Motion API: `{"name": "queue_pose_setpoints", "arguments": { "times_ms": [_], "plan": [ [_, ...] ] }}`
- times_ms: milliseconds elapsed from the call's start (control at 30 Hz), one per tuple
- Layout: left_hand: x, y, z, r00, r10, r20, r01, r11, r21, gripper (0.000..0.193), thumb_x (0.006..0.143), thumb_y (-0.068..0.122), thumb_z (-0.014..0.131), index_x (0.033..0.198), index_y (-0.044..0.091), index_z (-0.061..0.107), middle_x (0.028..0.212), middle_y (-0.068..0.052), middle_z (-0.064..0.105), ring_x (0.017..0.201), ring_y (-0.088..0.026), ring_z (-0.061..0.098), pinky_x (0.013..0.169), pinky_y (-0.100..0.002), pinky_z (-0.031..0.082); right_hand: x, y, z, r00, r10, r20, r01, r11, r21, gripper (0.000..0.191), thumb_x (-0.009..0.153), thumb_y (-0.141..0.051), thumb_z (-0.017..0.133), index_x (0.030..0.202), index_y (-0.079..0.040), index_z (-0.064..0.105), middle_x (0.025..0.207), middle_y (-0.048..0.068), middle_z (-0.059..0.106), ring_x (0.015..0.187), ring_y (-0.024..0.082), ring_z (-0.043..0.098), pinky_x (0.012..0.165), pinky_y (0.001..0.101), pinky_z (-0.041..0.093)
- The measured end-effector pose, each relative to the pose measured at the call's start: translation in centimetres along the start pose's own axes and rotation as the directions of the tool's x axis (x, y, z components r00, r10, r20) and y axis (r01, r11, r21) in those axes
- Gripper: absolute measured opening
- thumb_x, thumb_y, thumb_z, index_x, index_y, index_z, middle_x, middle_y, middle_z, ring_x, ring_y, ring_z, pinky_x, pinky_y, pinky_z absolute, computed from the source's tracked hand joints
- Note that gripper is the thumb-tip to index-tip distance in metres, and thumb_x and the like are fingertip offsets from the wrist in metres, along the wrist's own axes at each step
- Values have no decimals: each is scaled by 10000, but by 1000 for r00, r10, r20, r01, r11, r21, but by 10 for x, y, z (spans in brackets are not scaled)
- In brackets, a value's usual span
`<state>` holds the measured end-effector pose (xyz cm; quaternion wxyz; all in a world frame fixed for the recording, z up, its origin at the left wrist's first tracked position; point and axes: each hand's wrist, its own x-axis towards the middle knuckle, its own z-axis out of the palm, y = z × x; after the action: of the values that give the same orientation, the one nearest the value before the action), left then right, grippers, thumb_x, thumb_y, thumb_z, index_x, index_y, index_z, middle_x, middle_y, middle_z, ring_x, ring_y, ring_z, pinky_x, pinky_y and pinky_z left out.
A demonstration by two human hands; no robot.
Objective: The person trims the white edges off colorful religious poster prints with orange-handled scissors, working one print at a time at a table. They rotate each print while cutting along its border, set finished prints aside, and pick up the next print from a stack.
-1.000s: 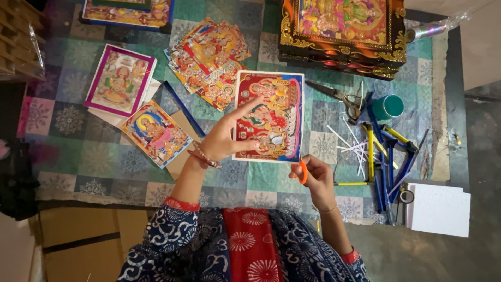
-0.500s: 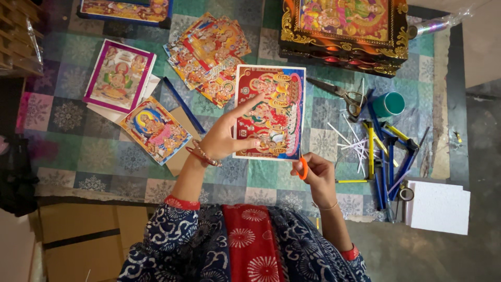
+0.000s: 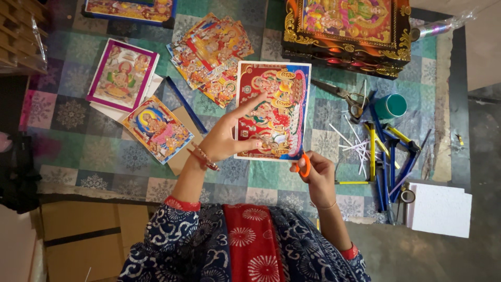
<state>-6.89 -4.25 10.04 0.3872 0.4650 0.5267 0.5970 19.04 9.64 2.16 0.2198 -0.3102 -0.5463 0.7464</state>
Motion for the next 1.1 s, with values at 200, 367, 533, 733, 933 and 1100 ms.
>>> {"name": "queue_pose_setpoints", "arguments": {
  "times_ms": [200, 367, 533, 733, 933, 1100],
  "plan": [
    [-1, -1, -1, 1000, 24, -6, -24, 1000, -5, 960, 777, -26, 802, 1619, 121, 364, 1691, -97, 381, 1538, -188, 378, 1276, -365, 296, -2, -2, 4, 1000, -17, -12, 17, 999, -49, 218, 964, -198, 690, 873, 0, 683, 745, 67, 712, 521, 14, 366, 473, 215, 244],
    [-3, -1, 0, 1000, 20, 0, -20, 1000, -3, 962, 780, -12, 806, 1623, 118, 359, 1696, -103, 373, 1546, -194, 368, 1279, -368, 286, -4, -4, 4, 1000, -16, 2, 16, 1000, -15, 260, 962, -240, 695, 864, -1, 676, 751, 66, 712, 512, 17, 366, 470, 213, 254],
    [-4, 3, 1, 1000, 27, 15, -28, 998, 57, 974, 780, 8, 823, 1623, 119, 349, 1689, -109, 384, 1548, -199, 371, 1276, -365, 286, -1, -1, 3, 1000, 2, -20, -2, 1000, -7, 287, 965, -278, 683, 867, -8, 667, 745, 81, 726, 528, 19, 387, 479, 204, 259],
    [-5, 8, 1, 999, 39, 16, -40, 998, 46, 974, 779, -21, 805, 1626, 120, 344, 1694, -113, 373, 1550, -192, 363, 1278, -359, 279, -2, 2, 3, 998, -56, -15, 56, 998, 0, 294, 980, -258, 722, 869, 8, 662, 727, 9, 613, 551, 29, 405, 533, 213, 330],
    [-7, 11, 3, 999, -20, 31, 20, 1000, -13, 956, 785, 2, 794, 1621, 129, 348, 1694, -104, 370, 1531, -188, 380, 1265, -359, 299, -3, -1, 3, 999, -17, -38, 17, 1000, 2, 266, 956, -236, 680, 844, 5, 675, 672, -7, 590, 526, 24, 369, 501, 194, 299],
    [-7, 11, 2, 1000, -1, 26, 0, 999, 42, 947, 792, 4, 805, 1620, 127, 360, 1691, -104, 384, 1544, -192, 378, 1273, -367, 289, -3, 1, 4, 993, -120, 13, 119, 992, 40, 287, 1023, -227, 712, 854, -5, 643, 680, -44, 516, 558, 24, 379, 688, 250, 516]
  ]
}}
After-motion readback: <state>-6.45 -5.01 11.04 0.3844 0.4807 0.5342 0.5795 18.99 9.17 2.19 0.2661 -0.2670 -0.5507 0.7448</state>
